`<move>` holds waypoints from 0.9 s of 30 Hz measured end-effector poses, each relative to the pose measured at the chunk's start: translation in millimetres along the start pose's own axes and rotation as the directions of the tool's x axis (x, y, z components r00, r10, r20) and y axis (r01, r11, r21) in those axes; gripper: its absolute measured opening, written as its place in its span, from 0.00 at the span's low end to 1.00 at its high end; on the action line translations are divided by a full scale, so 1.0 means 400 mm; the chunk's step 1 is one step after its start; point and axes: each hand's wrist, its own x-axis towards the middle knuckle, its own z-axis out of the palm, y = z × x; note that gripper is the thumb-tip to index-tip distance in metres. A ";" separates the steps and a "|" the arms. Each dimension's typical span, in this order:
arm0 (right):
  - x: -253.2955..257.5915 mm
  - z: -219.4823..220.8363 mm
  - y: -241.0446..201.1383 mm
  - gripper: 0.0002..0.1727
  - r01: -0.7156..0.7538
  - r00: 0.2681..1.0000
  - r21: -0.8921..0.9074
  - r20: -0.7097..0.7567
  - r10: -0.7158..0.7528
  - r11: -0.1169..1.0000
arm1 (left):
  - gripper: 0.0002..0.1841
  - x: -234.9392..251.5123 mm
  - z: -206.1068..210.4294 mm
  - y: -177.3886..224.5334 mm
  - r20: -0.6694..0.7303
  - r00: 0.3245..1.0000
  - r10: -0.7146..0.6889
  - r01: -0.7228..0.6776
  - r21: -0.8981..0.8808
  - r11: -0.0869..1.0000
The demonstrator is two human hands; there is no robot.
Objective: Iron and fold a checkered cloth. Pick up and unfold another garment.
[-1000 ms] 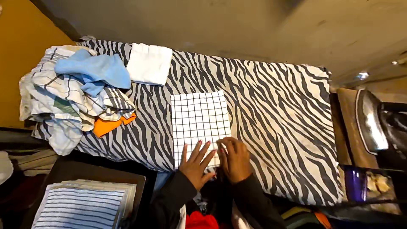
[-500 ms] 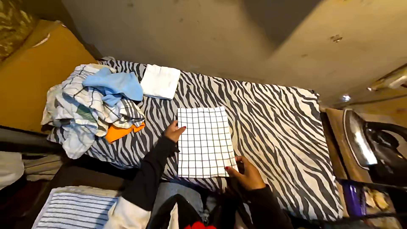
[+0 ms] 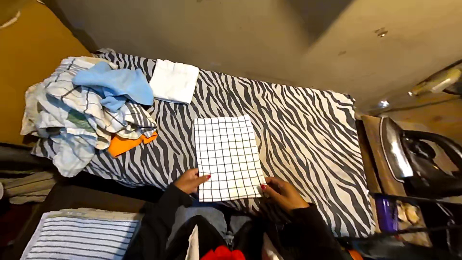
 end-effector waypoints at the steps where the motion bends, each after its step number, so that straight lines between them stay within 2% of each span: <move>1: 0.004 0.002 -0.009 0.18 -0.009 1.000 0.061 -0.007 0.010 0.998 | 0.17 0.029 -0.010 0.026 -0.004 0.999 0.046 -0.046 -0.087 0.995; 3: 0.020 0.020 -0.016 0.25 0.005 0.998 0.148 -0.063 0.004 0.989 | 0.20 0.101 -0.022 0.082 -0.032 0.996 0.079 -0.084 -0.247 0.965; 4: 0.030 0.035 -0.013 0.28 0.024 0.996 0.169 -0.091 -0.009 0.985 | 0.20 0.140 -0.024 0.103 -0.061 0.996 0.065 -0.079 -0.260 0.962; 6: 0.033 0.057 -0.014 0.35 0.055 0.991 0.203 -0.129 -0.029 0.978 | 0.22 0.197 -0.010 0.129 -0.126 0.989 0.077 -0.097 -0.159 0.982; 8: 0.007 0.067 -0.039 0.40 0.081 0.988 0.183 -0.142 -0.055 0.980 | 0.24 0.191 -0.002 0.130 -0.118 0.982 0.148 -0.160 -0.098 0.982; 11: -0.010 0.058 -0.110 0.40 0.159 0.986 0.126 0.026 -0.164 0.979 | 0.24 0.055 -0.035 0.068 -0.258 0.948 0.188 -0.270 -0.334 0.903; 13: 0.016 0.071 -0.166 0.37 0.219 0.933 0.155 0.254 -0.254 0.963 | 0.23 -0.090 -0.082 -0.016 -0.381 0.913 0.144 -0.350 -0.551 0.758; 15: 0.056 0.134 -0.229 0.33 0.266 0.814 0.198 0.478 -0.330 0.943 | 0.15 -0.232 -0.130 -0.092 -0.521 0.853 0.038 -0.439 -0.676 0.592; 17: 0.084 0.257 -0.303 0.30 0.339 0.667 0.202 0.637 -0.387 0.919 | 0.15 -0.372 -0.187 -0.169 -0.650 0.759 -0.022 -0.564 -0.675 0.477; 19: 0.094 0.424 -0.371 0.29 0.386 0.504 0.258 0.745 -0.437 0.886 | 0.19 -0.496 -0.241 -0.250 -0.788 0.611 -0.073 -0.686 -0.574 0.448; 20: 0.093 0.511 -0.401 0.29 0.377 0.434 0.295 0.781 -0.449 0.878 | 0.20 -0.549 -0.266 -0.290 -0.848 0.517 -0.116 -0.734 -0.509 0.450; 22: 0.090 0.673 -0.435 0.30 0.347 0.330 0.322 0.837 -0.436 0.881 | 0.19 -0.624 -0.313 -0.374 -0.910 0.345 -0.230 -0.773 -0.414 0.480; 23: 0.091 0.744 -0.434 0.29 0.355 0.318 0.283 0.860 -0.400 0.891 | 0.16 -0.642 -0.338 -0.417 -0.903 0.285 -0.321 -0.752 -0.418 0.510; 24: 0.095 0.808 -0.418 0.27 0.364 0.345 0.204 0.876 -0.335 0.909 | 0.15 -0.645 -0.362 -0.471 -0.878 0.257 -0.403 -0.711 -0.454 0.537; 27: 0.121 0.923 -0.312 0.24 0.333 0.472 -0.138 0.881 -0.038 0.933 | 0.17 -0.599 -0.393 -0.665 -0.777 0.323 -0.540 -0.614 -0.606 0.505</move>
